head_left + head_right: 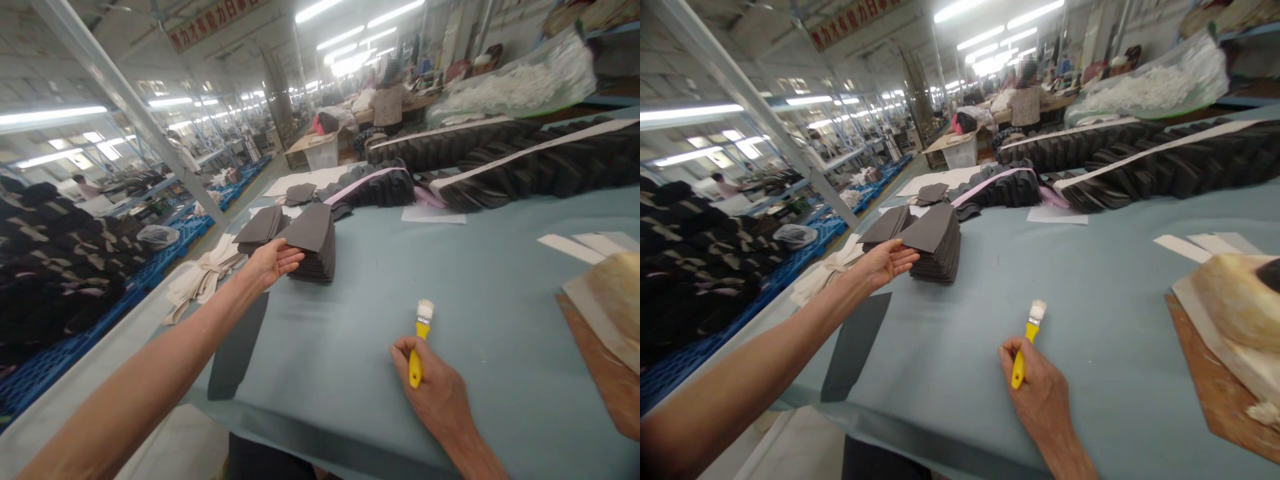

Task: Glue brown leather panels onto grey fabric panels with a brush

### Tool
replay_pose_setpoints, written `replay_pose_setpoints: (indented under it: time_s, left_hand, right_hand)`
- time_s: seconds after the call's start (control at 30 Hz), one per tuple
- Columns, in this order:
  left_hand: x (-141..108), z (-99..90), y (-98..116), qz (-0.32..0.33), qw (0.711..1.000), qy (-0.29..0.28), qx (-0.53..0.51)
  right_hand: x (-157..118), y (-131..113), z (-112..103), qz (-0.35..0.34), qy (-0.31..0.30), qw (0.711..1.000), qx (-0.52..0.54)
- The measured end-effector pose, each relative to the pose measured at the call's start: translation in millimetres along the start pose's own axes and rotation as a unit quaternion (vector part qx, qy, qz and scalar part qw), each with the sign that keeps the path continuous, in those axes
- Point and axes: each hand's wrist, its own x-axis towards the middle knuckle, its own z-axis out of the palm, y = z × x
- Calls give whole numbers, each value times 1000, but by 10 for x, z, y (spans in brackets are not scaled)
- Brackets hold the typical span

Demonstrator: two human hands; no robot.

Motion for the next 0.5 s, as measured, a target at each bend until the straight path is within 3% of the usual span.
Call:
replay_pose_setpoints:
  time_s: [0.5]
  left_hand:
    - [16, -291, -137, -1, 1000, 10, 21]
  right_hand:
    - [7, -10, -16, 5, -13, 1000, -3]
